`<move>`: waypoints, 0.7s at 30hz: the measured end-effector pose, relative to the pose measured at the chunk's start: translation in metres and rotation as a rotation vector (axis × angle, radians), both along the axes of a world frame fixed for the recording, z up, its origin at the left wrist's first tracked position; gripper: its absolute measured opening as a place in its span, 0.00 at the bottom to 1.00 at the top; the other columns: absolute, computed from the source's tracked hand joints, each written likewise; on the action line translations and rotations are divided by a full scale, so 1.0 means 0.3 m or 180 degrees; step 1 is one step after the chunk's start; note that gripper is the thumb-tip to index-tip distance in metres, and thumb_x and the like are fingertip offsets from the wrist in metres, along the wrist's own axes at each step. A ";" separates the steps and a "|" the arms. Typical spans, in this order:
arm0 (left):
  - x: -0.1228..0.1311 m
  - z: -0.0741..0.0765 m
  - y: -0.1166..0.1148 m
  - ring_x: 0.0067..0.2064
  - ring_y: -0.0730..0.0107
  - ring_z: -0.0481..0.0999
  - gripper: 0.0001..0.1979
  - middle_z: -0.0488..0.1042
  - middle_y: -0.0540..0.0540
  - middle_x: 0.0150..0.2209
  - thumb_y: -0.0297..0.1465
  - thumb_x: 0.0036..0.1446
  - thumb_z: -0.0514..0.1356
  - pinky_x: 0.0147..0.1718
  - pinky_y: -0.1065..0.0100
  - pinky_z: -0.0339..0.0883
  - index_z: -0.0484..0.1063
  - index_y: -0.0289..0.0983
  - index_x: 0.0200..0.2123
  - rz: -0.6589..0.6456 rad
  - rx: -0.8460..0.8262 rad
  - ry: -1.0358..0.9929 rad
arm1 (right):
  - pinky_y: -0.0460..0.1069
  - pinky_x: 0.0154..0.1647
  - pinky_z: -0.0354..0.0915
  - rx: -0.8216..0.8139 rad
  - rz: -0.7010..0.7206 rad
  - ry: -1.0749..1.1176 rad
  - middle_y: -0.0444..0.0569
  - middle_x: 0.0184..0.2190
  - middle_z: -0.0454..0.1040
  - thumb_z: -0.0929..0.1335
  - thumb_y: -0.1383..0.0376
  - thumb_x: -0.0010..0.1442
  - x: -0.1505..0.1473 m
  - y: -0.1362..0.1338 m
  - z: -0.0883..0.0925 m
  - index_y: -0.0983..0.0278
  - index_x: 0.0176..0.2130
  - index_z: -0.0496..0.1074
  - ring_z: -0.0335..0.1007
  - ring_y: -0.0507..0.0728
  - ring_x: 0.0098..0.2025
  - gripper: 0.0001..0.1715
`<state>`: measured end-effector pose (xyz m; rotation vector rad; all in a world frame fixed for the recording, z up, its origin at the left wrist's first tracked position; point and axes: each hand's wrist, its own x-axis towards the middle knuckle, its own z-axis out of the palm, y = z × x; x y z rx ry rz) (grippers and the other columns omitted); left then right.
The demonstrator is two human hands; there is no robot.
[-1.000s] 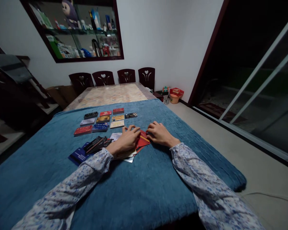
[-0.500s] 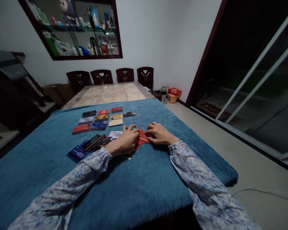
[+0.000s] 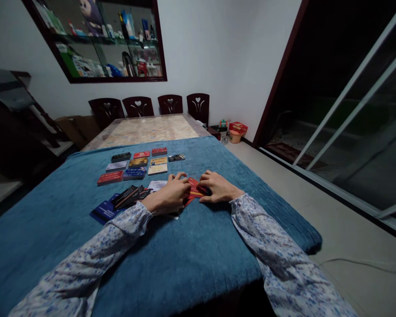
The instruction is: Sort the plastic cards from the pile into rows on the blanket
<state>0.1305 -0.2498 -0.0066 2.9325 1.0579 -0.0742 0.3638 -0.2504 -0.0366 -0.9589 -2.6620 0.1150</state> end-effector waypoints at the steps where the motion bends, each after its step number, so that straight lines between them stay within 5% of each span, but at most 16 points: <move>1: -0.001 -0.001 0.002 0.65 0.42 0.59 0.12 0.74 0.34 0.55 0.26 0.56 0.58 0.54 0.44 0.59 0.77 0.36 0.43 -0.0014 0.0000 0.0008 | 0.56 0.46 0.62 -0.0004 -0.0004 0.0006 0.56 0.40 0.74 0.71 0.44 0.60 0.002 0.000 -0.001 0.65 0.43 0.80 0.63 0.61 0.43 0.28; 6: -0.007 0.001 0.009 0.64 0.44 0.58 0.11 0.73 0.36 0.55 0.26 0.54 0.59 0.54 0.46 0.59 0.77 0.37 0.41 -0.0062 -0.0096 -0.0019 | 0.56 0.47 0.63 -0.0045 -0.0073 0.0072 0.57 0.43 0.76 0.73 0.50 0.59 0.008 -0.004 0.004 0.66 0.45 0.80 0.64 0.62 0.45 0.23; 13: -0.014 -0.021 0.033 0.63 0.45 0.59 0.07 0.75 0.38 0.51 0.27 0.55 0.60 0.52 0.49 0.58 0.78 0.36 0.36 -0.0138 -0.0077 -0.0123 | 0.54 0.44 0.62 0.0055 0.0017 0.0227 0.53 0.35 0.78 0.73 0.62 0.58 0.018 0.009 -0.003 0.65 0.37 0.81 0.67 0.59 0.39 0.08; 21: -0.035 -0.025 0.074 0.56 0.52 0.67 0.12 0.79 0.39 0.43 0.26 0.64 0.54 0.51 0.52 0.60 0.78 0.36 0.34 -0.0259 0.0031 -0.0543 | 0.52 0.40 0.62 0.0147 0.0049 0.0595 0.52 0.32 0.80 0.66 0.58 0.69 0.038 0.023 -0.003 0.63 0.40 0.82 0.68 0.57 0.36 0.17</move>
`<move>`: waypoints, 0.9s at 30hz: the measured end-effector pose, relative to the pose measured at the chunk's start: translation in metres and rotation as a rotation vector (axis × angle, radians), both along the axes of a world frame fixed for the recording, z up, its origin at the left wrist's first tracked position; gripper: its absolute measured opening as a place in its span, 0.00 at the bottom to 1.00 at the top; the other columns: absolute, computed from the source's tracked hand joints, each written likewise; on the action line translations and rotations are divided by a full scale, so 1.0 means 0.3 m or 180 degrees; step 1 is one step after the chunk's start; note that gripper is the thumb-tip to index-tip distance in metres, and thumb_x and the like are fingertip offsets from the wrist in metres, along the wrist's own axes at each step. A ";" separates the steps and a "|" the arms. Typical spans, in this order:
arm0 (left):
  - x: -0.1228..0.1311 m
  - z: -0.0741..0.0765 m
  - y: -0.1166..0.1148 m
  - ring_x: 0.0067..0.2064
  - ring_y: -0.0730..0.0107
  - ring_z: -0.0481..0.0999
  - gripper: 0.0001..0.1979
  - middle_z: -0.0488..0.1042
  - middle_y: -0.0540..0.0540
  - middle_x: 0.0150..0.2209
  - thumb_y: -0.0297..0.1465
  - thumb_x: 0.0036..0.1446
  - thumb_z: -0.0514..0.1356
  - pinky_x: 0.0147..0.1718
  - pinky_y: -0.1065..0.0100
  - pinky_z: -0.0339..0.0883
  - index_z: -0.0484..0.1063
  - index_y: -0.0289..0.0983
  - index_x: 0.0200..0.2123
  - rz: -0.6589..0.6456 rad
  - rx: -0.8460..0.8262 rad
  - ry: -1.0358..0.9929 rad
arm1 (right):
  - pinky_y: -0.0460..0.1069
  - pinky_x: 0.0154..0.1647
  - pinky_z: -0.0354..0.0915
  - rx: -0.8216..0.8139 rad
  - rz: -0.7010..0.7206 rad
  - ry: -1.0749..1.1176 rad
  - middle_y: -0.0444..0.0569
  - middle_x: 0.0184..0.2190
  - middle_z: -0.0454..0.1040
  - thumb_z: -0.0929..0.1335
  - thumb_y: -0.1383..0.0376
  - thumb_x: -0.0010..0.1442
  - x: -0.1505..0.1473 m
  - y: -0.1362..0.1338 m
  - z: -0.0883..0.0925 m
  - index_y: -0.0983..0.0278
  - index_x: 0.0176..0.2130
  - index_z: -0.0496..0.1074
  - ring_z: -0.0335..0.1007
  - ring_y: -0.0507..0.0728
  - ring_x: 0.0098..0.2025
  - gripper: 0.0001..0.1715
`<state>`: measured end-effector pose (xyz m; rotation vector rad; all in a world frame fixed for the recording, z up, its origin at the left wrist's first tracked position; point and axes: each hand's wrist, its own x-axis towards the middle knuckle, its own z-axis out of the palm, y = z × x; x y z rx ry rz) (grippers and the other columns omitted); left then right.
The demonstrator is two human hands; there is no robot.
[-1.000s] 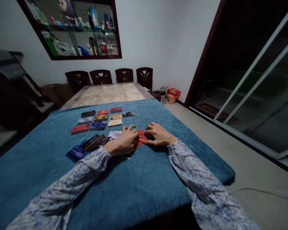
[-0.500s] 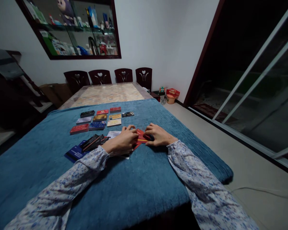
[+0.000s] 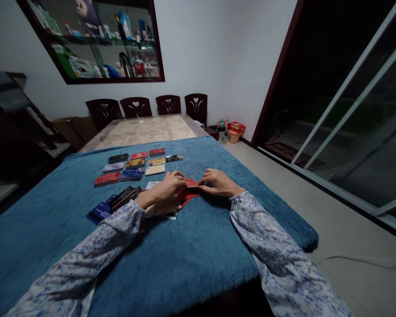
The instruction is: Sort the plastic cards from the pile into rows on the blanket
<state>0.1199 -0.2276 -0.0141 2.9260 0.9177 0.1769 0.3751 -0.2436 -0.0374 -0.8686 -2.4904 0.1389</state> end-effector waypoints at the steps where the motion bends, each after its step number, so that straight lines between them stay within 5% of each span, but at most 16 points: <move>1: -0.001 0.003 0.002 0.55 0.53 0.68 0.13 0.79 0.39 0.42 0.25 0.65 0.53 0.51 0.53 0.60 0.78 0.36 0.34 0.0027 0.0017 -0.0038 | 0.52 0.39 0.62 0.0039 -0.0017 0.0035 0.53 0.31 0.80 0.65 0.57 0.70 0.001 0.000 0.000 0.63 0.40 0.82 0.68 0.57 0.36 0.18; 7: 0.002 -0.003 0.013 0.52 0.54 0.71 0.12 0.79 0.40 0.41 0.24 0.63 0.56 0.51 0.55 0.63 0.80 0.37 0.41 0.0116 0.0073 -0.0304 | 0.50 0.36 0.64 0.0372 -0.0321 0.0198 0.53 0.29 0.78 0.62 0.57 0.72 0.001 0.018 -0.027 0.63 0.40 0.82 0.69 0.57 0.34 0.22; 13: 0.016 -0.022 0.027 0.48 0.56 0.72 0.16 0.79 0.38 0.43 0.22 0.63 0.52 0.49 0.56 0.64 0.80 0.36 0.44 0.0235 0.0250 -0.0495 | 0.50 0.39 0.67 0.0542 -0.0651 0.0351 0.52 0.32 0.78 0.64 0.63 0.70 -0.001 0.046 -0.072 0.63 0.44 0.81 0.71 0.57 0.37 0.15; 24: 0.036 -0.073 0.040 0.50 0.54 0.71 0.23 0.77 0.38 0.45 0.18 0.58 0.52 0.48 0.56 0.66 0.72 0.35 0.55 0.0624 0.0476 -0.0795 | 0.48 0.41 0.67 0.0270 -0.1302 0.0380 0.50 0.38 0.76 0.67 0.72 0.62 -0.037 0.029 -0.087 0.62 0.49 0.73 0.73 0.56 0.38 0.16; 27: 0.040 -0.080 0.045 0.48 0.55 0.71 0.20 0.77 0.39 0.44 0.17 0.57 0.51 0.48 0.57 0.65 0.72 0.35 0.50 0.0742 0.0503 -0.0750 | 0.48 0.40 0.66 0.0253 -0.1407 0.0295 0.50 0.37 0.76 0.66 0.71 0.62 -0.047 0.018 -0.082 0.62 0.50 0.72 0.73 0.57 0.38 0.16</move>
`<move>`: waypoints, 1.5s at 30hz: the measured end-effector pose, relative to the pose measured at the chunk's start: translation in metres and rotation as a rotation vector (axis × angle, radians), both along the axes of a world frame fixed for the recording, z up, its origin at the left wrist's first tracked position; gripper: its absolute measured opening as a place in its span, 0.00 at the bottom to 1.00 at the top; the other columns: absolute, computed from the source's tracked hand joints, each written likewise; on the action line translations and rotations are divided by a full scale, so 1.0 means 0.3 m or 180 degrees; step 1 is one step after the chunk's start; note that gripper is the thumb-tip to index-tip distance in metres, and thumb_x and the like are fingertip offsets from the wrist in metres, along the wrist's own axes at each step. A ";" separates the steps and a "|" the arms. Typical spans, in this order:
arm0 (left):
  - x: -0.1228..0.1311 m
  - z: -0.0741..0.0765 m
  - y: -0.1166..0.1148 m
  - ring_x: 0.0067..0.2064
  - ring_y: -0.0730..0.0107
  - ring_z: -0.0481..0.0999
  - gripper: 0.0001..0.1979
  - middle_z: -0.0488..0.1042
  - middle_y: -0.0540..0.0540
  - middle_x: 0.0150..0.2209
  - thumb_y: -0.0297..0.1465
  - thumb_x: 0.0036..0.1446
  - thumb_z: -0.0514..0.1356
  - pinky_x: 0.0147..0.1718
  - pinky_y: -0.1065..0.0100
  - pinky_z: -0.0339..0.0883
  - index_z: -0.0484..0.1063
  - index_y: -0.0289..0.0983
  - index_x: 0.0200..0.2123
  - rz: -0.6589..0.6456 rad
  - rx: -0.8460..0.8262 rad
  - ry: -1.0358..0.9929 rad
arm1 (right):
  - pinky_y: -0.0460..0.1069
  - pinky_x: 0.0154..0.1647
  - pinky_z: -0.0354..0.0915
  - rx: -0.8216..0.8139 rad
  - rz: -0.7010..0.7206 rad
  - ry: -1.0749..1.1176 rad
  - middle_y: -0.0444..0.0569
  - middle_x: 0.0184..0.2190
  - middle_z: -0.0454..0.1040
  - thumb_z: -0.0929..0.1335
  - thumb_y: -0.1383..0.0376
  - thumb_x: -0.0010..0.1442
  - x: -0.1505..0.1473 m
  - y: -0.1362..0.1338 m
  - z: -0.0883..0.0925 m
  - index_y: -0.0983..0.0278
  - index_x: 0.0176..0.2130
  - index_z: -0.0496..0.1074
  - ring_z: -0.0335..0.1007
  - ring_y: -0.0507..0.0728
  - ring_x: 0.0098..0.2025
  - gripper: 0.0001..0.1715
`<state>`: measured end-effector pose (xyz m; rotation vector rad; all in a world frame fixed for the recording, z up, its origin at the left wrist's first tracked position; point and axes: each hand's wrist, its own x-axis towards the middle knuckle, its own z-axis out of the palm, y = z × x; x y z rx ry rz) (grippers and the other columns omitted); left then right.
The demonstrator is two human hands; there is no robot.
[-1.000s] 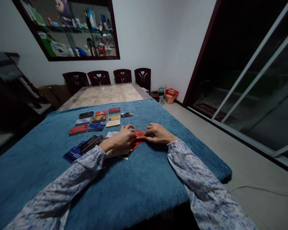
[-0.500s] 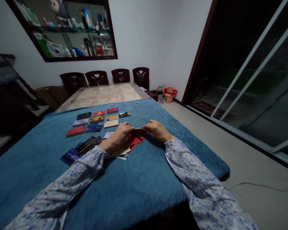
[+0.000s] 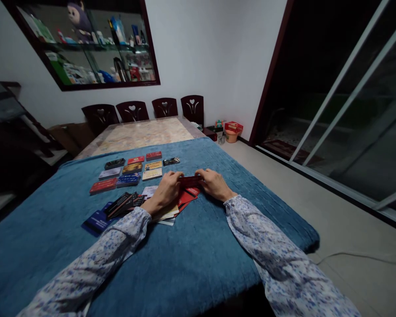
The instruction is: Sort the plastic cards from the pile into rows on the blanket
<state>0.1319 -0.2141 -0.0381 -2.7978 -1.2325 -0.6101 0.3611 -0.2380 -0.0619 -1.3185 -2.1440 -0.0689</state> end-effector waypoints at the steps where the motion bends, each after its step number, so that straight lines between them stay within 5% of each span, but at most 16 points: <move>1: 0.001 0.000 0.000 0.48 0.55 0.71 0.19 0.76 0.39 0.43 0.17 0.57 0.51 0.48 0.57 0.65 0.72 0.35 0.49 0.0035 0.0009 0.0034 | 0.48 0.40 0.65 -0.0018 -0.0014 -0.0011 0.50 0.37 0.76 0.67 0.71 0.62 -0.003 -0.004 0.003 0.62 0.50 0.72 0.72 0.57 0.38 0.16; 12: -0.002 -0.005 -0.027 0.48 0.53 0.71 0.18 0.77 0.39 0.43 0.20 0.61 0.50 0.47 0.54 0.61 0.68 0.37 0.52 0.0237 -0.0002 0.0301 | 0.49 0.40 0.65 -0.0186 -0.0037 -0.0035 0.51 0.40 0.79 0.69 0.70 0.60 -0.009 -0.007 -0.016 0.61 0.58 0.67 0.75 0.58 0.39 0.27; 19: 0.000 -0.009 -0.030 0.51 0.52 0.71 0.22 0.78 0.38 0.48 0.21 0.61 0.50 0.51 0.51 0.56 0.64 0.37 0.58 0.0280 -0.0053 0.0308 | 0.53 0.46 0.67 -0.0160 0.0157 0.0017 0.56 0.48 0.79 0.66 0.71 0.62 -0.017 0.004 -0.028 0.64 0.58 0.67 0.75 0.61 0.46 0.24; 27: 0.002 -0.005 -0.028 0.52 0.52 0.72 0.24 0.77 0.37 0.50 0.22 0.59 0.52 0.52 0.51 0.55 0.63 0.35 0.59 0.0253 -0.0239 0.0033 | 0.58 0.53 0.67 -0.0009 0.0234 0.0101 0.60 0.54 0.76 0.69 0.71 0.59 -0.006 0.020 -0.046 0.64 0.61 0.64 0.72 0.64 0.53 0.32; 35: -0.005 -0.008 -0.021 0.56 0.49 0.70 0.28 0.74 0.33 0.57 0.22 0.57 0.56 0.55 0.49 0.56 0.61 0.33 0.61 0.0347 -0.0197 -0.0078 | 0.60 0.51 0.68 0.0045 0.0154 0.0139 0.61 0.51 0.76 0.69 0.68 0.60 0.006 0.032 -0.057 0.65 0.64 0.61 0.74 0.65 0.49 0.35; 45: -0.015 -0.003 -0.011 0.56 0.49 0.69 0.25 0.75 0.35 0.53 0.25 0.57 0.58 0.55 0.49 0.55 0.62 0.34 0.59 0.0332 -0.0299 -0.0127 | 0.60 0.47 0.71 0.0060 0.0301 0.0201 0.57 0.44 0.77 0.68 0.65 0.62 0.021 0.046 -0.066 0.64 0.66 0.62 0.74 0.63 0.42 0.35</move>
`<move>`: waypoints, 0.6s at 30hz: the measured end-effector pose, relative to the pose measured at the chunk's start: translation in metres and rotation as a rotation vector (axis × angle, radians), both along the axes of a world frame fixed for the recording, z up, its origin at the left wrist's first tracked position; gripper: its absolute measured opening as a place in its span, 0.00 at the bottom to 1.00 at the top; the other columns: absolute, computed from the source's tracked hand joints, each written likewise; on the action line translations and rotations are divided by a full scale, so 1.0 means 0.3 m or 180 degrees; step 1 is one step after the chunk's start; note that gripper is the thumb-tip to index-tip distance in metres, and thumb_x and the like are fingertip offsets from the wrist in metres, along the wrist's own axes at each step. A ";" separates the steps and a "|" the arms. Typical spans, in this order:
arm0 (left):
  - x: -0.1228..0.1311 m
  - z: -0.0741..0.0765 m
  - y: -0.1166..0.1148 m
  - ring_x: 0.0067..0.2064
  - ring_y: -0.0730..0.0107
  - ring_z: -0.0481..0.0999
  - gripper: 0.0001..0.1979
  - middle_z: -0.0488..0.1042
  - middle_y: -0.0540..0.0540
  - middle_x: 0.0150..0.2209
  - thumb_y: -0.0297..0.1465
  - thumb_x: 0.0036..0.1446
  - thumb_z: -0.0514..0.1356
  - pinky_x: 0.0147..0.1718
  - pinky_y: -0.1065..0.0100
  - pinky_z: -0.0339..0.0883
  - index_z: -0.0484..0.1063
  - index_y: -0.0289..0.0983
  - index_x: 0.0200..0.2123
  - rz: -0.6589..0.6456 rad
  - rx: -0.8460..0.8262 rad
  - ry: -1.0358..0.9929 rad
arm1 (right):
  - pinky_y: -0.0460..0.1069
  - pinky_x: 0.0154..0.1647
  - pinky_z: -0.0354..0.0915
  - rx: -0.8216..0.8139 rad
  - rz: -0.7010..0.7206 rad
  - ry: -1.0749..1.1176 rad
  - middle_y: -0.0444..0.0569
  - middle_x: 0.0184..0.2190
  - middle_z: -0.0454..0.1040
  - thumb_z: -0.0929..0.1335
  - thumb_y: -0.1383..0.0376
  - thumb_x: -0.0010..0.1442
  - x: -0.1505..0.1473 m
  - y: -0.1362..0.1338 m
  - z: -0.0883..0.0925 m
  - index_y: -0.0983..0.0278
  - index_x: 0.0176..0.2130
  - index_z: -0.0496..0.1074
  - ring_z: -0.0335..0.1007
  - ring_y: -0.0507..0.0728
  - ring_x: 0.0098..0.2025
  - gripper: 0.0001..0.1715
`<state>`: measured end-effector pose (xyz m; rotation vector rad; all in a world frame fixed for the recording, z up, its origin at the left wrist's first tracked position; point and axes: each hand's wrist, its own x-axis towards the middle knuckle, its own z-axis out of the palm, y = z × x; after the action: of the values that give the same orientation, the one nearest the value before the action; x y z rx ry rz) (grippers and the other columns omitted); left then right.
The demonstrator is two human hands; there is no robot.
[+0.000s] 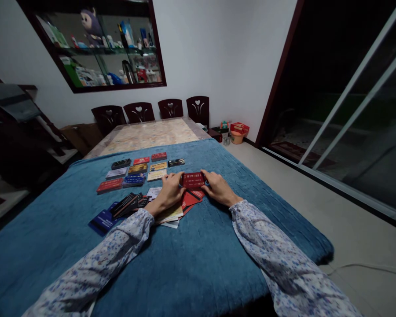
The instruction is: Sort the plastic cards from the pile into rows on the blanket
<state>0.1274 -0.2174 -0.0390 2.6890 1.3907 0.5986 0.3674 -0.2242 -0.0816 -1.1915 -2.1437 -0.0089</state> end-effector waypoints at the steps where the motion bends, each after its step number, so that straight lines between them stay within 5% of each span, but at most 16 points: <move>1: -0.002 0.000 0.002 0.56 0.49 0.69 0.25 0.76 0.35 0.53 0.25 0.57 0.58 0.55 0.49 0.55 0.63 0.34 0.59 -0.0003 -0.0006 -0.0006 | 0.60 0.47 0.72 -0.0016 0.0012 0.0011 0.57 0.43 0.77 0.68 0.65 0.62 0.001 0.000 0.002 0.65 0.66 0.62 0.74 0.63 0.41 0.34; 18: -0.044 0.019 0.009 0.52 0.51 0.70 0.17 0.77 0.39 0.48 0.25 0.57 0.57 0.51 0.51 0.58 0.68 0.36 0.50 -0.0229 -0.0343 0.0058 | 0.57 0.45 0.69 -0.0013 0.0216 -0.0342 0.57 0.41 0.78 0.70 0.62 0.62 0.006 -0.022 0.057 0.66 0.60 0.68 0.73 0.63 0.43 0.28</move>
<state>0.1143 -0.2146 -0.0334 2.6528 1.2848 0.4804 0.3692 -0.2306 -0.0645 -1.1430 -2.2777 -0.0395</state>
